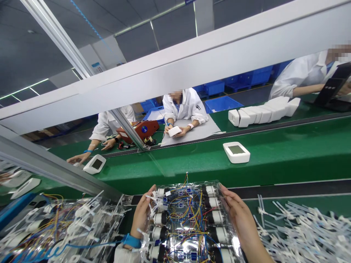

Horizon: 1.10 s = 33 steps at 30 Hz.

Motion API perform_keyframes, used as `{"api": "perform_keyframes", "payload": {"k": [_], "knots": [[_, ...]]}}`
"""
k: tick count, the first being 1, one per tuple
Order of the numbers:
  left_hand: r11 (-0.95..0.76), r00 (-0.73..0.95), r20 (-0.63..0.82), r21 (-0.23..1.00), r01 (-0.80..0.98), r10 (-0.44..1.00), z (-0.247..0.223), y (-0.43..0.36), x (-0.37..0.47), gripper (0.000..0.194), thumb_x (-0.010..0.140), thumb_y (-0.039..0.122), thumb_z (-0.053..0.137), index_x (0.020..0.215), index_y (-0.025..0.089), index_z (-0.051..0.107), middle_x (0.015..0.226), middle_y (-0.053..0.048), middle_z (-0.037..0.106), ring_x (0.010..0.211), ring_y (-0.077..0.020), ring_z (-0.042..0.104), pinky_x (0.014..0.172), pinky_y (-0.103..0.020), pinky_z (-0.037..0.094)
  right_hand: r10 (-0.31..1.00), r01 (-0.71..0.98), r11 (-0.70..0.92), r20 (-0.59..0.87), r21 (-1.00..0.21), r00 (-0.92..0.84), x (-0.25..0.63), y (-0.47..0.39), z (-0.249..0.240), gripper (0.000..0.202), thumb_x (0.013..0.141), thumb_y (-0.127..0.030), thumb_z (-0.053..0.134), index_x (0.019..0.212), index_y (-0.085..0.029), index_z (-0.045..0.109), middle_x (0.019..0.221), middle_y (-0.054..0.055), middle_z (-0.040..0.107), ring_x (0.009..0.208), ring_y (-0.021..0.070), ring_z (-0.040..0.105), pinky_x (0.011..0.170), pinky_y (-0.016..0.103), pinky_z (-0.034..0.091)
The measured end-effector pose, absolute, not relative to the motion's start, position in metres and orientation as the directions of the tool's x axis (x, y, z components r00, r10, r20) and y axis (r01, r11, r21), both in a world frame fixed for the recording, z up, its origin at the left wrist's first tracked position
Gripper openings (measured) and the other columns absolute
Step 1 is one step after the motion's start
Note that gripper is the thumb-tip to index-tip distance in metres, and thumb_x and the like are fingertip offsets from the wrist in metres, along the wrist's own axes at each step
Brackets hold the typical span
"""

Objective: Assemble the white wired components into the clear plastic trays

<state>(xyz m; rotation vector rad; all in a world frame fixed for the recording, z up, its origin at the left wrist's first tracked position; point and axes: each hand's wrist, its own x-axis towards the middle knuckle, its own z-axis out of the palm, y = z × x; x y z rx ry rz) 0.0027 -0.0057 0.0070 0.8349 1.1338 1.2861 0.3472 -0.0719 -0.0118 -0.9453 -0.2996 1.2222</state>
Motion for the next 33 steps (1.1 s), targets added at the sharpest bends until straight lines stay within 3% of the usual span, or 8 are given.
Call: {"api": "perform_keyframes", "payload": {"k": [16, 25, 33], "knots": [[0.142, -0.085, -0.172, 0.95, -0.277, 0.981, 0.009, -0.007, 0.004, 0.052, 0.075, 0.057, 0.076, 0.112, 0.022, 0.073, 0.153, -0.009, 0.048, 0.144, -0.033, 0.04, 0.119, -0.045, 0.036, 0.888, -0.661, 0.032, -0.282, -0.75, 0.363, 0.346, -0.074, -0.006, 0.033, 0.064, -0.045, 0.093, 0.086, -0.025, 0.077, 0.128, 0.007, 0.069, 0.14, 0.0353, 0.042, 0.122, 0.049, 0.023], [0.143, -0.09, -0.174, 0.949, -0.282, 0.981, 0.016, -0.007, 0.006, 0.052, 0.073, 0.057, 0.078, 0.111, 0.023, 0.075, 0.151, -0.01, 0.051, 0.146, -0.0348, 0.037, 0.123, -0.05, 0.025, 0.89, -0.655, 0.03, -0.278, -0.755, 0.361, 0.346, -0.074, -0.005, 0.033, 0.065, -0.044, 0.092, 0.086, -0.025, 0.077, 0.13, 0.007, 0.068, 0.14, 0.0355, 0.042, 0.122, 0.051, 0.023], [0.138, -0.097, -0.168, 0.956, -0.257, 0.981, 0.014, -0.007, 0.004, 0.052, 0.074, 0.057, 0.077, 0.111, 0.021, 0.074, 0.15, -0.01, 0.052, 0.144, -0.0345, 0.04, 0.12, -0.047, 0.032, 0.889, -0.662, 0.035, -0.28, -0.748, 0.364, 0.345, -0.073, -0.005, 0.032, 0.064, -0.044, 0.092, 0.085, -0.024, 0.077, 0.129, 0.008, 0.069, 0.139, 0.0356, 0.042, 0.122, 0.051, 0.023]]}}
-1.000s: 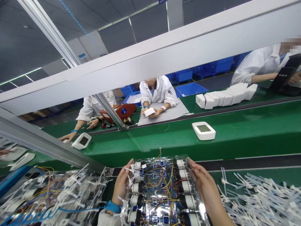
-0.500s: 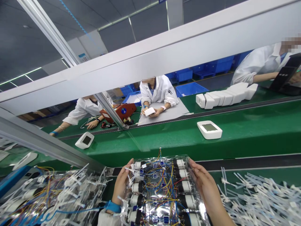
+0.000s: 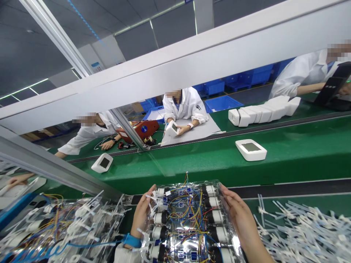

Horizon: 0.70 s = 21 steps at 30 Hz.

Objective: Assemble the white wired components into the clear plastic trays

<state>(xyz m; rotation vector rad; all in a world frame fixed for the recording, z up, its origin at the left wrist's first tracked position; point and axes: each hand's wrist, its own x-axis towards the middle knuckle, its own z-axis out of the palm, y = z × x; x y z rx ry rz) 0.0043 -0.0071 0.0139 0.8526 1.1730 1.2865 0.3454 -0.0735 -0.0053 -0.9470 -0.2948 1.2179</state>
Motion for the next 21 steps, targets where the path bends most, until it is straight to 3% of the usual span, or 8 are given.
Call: {"api": "perform_keyframes", "payload": {"k": [7, 12, 21], "knots": [[0.152, -0.089, -0.181, 0.952, -0.267, 0.979, 0.0132, -0.0067, 0.0045, 0.056, 0.075, 0.058, 0.076, 0.117, 0.023, 0.072, 0.152, -0.01, 0.05, 0.144, -0.034, 0.041, 0.119, -0.045, 0.034, 0.887, -0.669, 0.032, -0.288, -0.743, 0.362, 0.3446, -0.0734, -0.0019, 0.033, 0.062, -0.044, 0.094, 0.083, -0.025, 0.077, 0.128, 0.008, 0.069, 0.14, 0.036, 0.041, 0.121, 0.051, 0.024], [0.132, -0.108, -0.164, 0.958, -0.256, 0.98, 0.0118, -0.007, 0.0046, 0.053, 0.074, 0.059, 0.076, 0.11, 0.021, 0.074, 0.15, -0.011, 0.052, 0.143, -0.0342, 0.042, 0.117, -0.045, 0.037, 0.882, -0.663, 0.026, -0.294, -0.749, 0.367, 0.3454, -0.0733, -0.0041, 0.033, 0.064, -0.044, 0.092, 0.085, -0.024, 0.077, 0.128, 0.008, 0.069, 0.139, 0.0356, 0.043, 0.121, 0.05, 0.027], [0.145, -0.105, -0.178, 0.953, -0.266, 0.978, 0.0148, -0.0076, 0.0055, 0.054, 0.073, 0.059, 0.078, 0.113, 0.023, 0.074, 0.151, -0.009, 0.051, 0.145, -0.0353, 0.039, 0.12, -0.049, 0.032, 0.885, -0.662, 0.028, -0.29, -0.749, 0.366, 0.3448, -0.0734, -0.0032, 0.032, 0.064, -0.044, 0.092, 0.084, -0.024, 0.077, 0.128, 0.008, 0.069, 0.14, 0.0354, 0.041, 0.12, 0.049, 0.029]]}}
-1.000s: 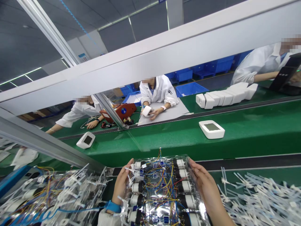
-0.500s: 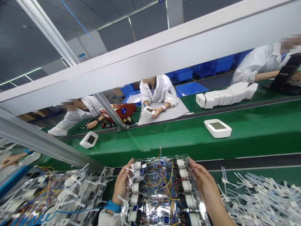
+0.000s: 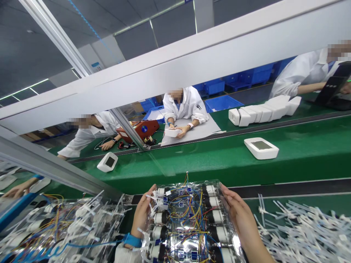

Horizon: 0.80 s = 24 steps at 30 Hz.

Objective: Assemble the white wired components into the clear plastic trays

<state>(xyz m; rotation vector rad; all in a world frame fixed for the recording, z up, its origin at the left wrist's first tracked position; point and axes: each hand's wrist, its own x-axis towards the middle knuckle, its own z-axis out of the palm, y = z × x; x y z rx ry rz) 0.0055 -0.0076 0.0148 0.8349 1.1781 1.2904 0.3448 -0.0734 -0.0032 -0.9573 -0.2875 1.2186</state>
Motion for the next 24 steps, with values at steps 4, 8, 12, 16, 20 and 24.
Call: {"api": "perform_keyframes", "payload": {"k": [4, 8, 12, 16, 20, 24], "knots": [[0.144, -0.105, -0.178, 0.951, -0.273, 0.978, 0.0136, -0.0074, 0.0058, 0.053, 0.072, 0.058, 0.078, 0.111, 0.023, 0.075, 0.151, -0.01, 0.05, 0.144, -0.0355, 0.04, 0.119, -0.048, 0.034, 0.883, -0.662, 0.037, -0.285, -0.748, 0.372, 0.3451, -0.0728, -0.0046, 0.033, 0.063, -0.043, 0.093, 0.084, -0.024, 0.077, 0.127, 0.008, 0.069, 0.14, 0.0352, 0.042, 0.12, 0.049, 0.029], [0.141, -0.1, -0.175, 0.95, -0.278, 0.979, 0.0121, -0.0069, 0.0054, 0.052, 0.072, 0.059, 0.078, 0.109, 0.023, 0.075, 0.152, -0.009, 0.05, 0.146, -0.0347, 0.038, 0.12, -0.048, 0.033, 0.883, -0.663, 0.041, -0.283, -0.747, 0.374, 0.3453, -0.0726, -0.0059, 0.034, 0.062, -0.044, 0.094, 0.084, -0.024, 0.077, 0.126, 0.007, 0.07, 0.139, 0.0354, 0.043, 0.121, 0.049, 0.028], [0.145, -0.094, -0.177, 0.95, -0.278, 0.98, 0.0116, -0.0069, 0.0045, 0.052, 0.073, 0.059, 0.078, 0.11, 0.023, 0.074, 0.153, -0.008, 0.049, 0.146, -0.0336, 0.037, 0.12, -0.048, 0.032, 0.883, -0.662, 0.036, -0.287, -0.748, 0.372, 0.345, -0.0725, -0.0042, 0.034, 0.061, -0.044, 0.094, 0.084, -0.024, 0.077, 0.126, 0.007, 0.07, 0.139, 0.0358, 0.042, 0.121, 0.049, 0.027], [0.146, -0.083, -0.175, 0.949, -0.278, 0.981, 0.0118, -0.0074, 0.0038, 0.051, 0.075, 0.057, 0.077, 0.112, 0.023, 0.073, 0.153, -0.008, 0.049, 0.147, -0.0329, 0.036, 0.121, -0.047, 0.031, 0.881, -0.654, 0.031, -0.289, -0.756, 0.375, 0.3442, -0.0728, 0.0002, 0.034, 0.06, -0.045, 0.094, 0.083, -0.025, 0.077, 0.126, 0.007, 0.07, 0.14, 0.036, 0.042, 0.12, 0.049, 0.029], [0.141, -0.087, -0.169, 0.954, -0.266, 0.982, 0.012, -0.0071, 0.0037, 0.05, 0.075, 0.058, 0.076, 0.111, 0.022, 0.074, 0.153, -0.009, 0.049, 0.146, -0.0343, 0.036, 0.12, -0.047, 0.032, 0.875, -0.657, 0.025, -0.301, -0.754, 0.379, 0.3439, -0.073, 0.0023, 0.035, 0.059, -0.046, 0.094, 0.082, -0.025, 0.078, 0.125, 0.007, 0.071, 0.14, 0.0365, 0.042, 0.12, 0.05, 0.028], [0.132, -0.084, -0.158, 0.958, -0.253, 0.984, 0.0105, -0.0062, 0.0025, 0.052, 0.076, 0.058, 0.076, 0.113, 0.022, 0.073, 0.152, -0.01, 0.05, 0.147, -0.034, 0.036, 0.121, -0.046, 0.03, 0.879, -0.657, 0.03, -0.294, -0.753, 0.377, 0.3448, -0.0726, -0.0011, 0.035, 0.06, -0.045, 0.094, 0.083, -0.024, 0.078, 0.126, 0.008, 0.07, 0.139, 0.0366, 0.042, 0.121, 0.05, 0.026]]}}
